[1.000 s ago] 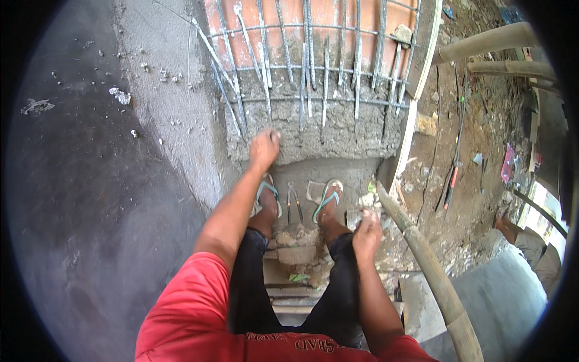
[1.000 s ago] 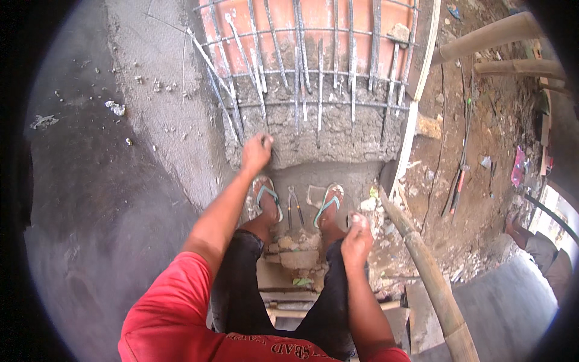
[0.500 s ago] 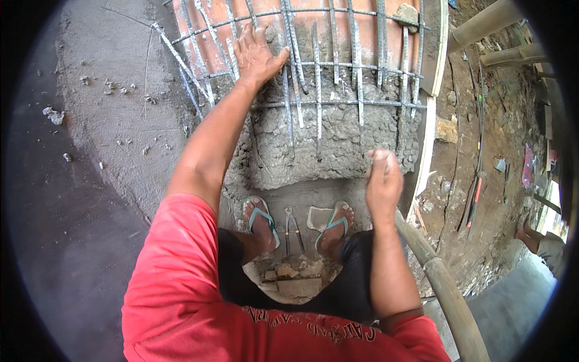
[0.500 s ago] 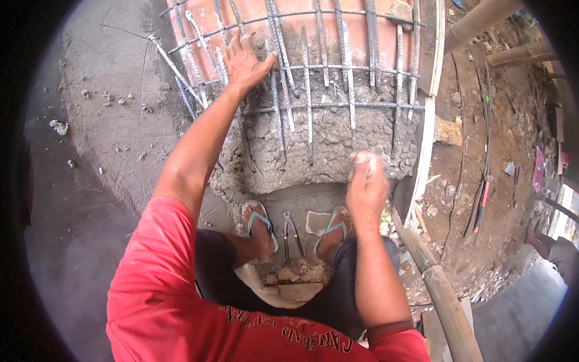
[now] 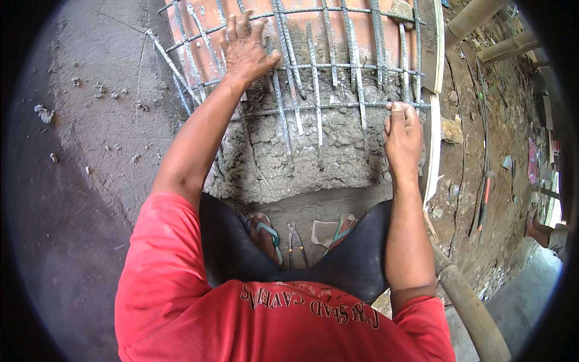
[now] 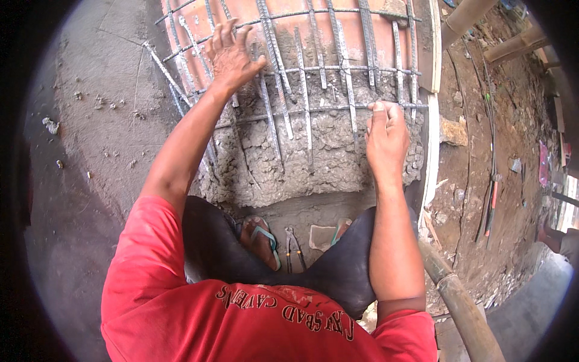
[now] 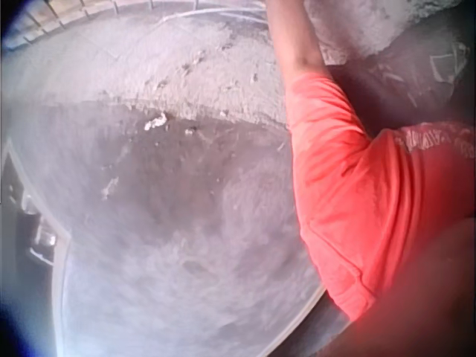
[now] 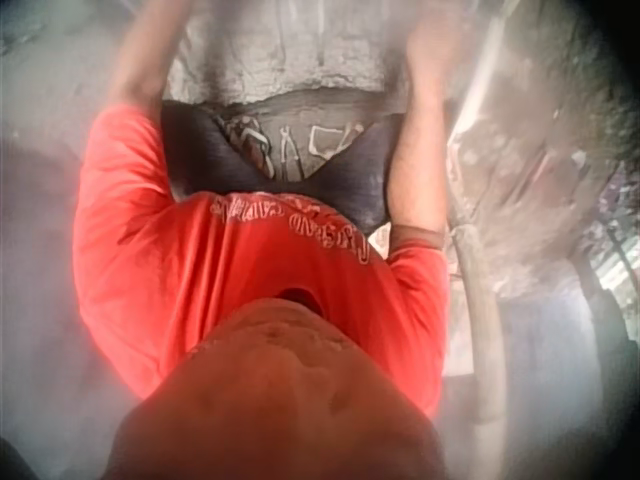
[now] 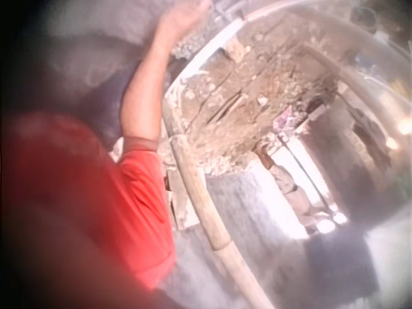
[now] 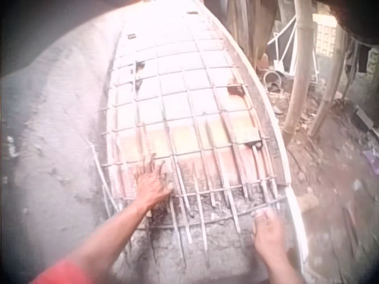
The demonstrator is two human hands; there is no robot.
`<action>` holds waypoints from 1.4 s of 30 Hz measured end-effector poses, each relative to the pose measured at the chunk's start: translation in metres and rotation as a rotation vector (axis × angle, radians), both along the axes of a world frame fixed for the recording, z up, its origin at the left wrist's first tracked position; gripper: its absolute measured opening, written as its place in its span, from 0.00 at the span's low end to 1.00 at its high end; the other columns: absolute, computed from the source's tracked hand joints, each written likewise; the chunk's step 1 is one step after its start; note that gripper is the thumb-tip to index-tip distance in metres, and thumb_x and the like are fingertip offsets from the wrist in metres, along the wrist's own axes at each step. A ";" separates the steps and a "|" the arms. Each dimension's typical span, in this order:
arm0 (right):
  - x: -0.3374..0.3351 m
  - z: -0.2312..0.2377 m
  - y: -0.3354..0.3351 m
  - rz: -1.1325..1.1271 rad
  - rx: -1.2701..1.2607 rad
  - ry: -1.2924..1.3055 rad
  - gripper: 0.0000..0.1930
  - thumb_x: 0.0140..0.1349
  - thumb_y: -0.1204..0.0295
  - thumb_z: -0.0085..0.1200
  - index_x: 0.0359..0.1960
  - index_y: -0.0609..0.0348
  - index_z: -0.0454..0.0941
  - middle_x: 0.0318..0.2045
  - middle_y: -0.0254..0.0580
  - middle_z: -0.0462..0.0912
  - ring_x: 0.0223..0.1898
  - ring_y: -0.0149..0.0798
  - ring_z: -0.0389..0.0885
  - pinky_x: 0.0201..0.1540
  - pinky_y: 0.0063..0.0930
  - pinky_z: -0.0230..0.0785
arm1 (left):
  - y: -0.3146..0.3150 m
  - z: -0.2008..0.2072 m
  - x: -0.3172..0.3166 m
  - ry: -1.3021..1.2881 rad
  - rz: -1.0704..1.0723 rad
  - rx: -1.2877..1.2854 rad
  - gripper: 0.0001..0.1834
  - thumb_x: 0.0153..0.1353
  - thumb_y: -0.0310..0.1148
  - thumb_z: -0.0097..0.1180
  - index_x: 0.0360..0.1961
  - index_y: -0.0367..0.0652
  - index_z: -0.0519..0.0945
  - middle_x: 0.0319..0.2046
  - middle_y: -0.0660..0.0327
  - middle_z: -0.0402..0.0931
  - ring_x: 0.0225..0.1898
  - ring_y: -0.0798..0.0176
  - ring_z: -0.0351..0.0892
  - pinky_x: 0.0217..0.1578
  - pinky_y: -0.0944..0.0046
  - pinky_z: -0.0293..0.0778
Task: The person works on a construction site, using pliers to twist and secure wire ties on a rebar grid. They also move a large wooden board and handle a long metal rod, adjusting the rebar structure with their hands.
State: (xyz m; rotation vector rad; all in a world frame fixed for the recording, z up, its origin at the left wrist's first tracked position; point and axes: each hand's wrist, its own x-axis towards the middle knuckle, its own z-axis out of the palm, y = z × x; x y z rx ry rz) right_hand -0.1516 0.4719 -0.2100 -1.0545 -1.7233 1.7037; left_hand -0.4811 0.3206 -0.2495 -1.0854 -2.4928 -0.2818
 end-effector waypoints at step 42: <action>-0.177 -0.103 -0.126 0.330 0.355 -0.309 0.13 0.59 0.58 0.68 0.36 0.55 0.89 0.33 0.51 0.88 0.37 0.54 0.87 0.44 0.44 0.76 | -0.050 -0.010 -0.027 -0.166 -0.023 -0.106 0.35 0.57 0.53 0.61 0.65 0.53 0.76 0.78 0.59 0.49 0.79 0.45 0.38 0.73 0.32 0.28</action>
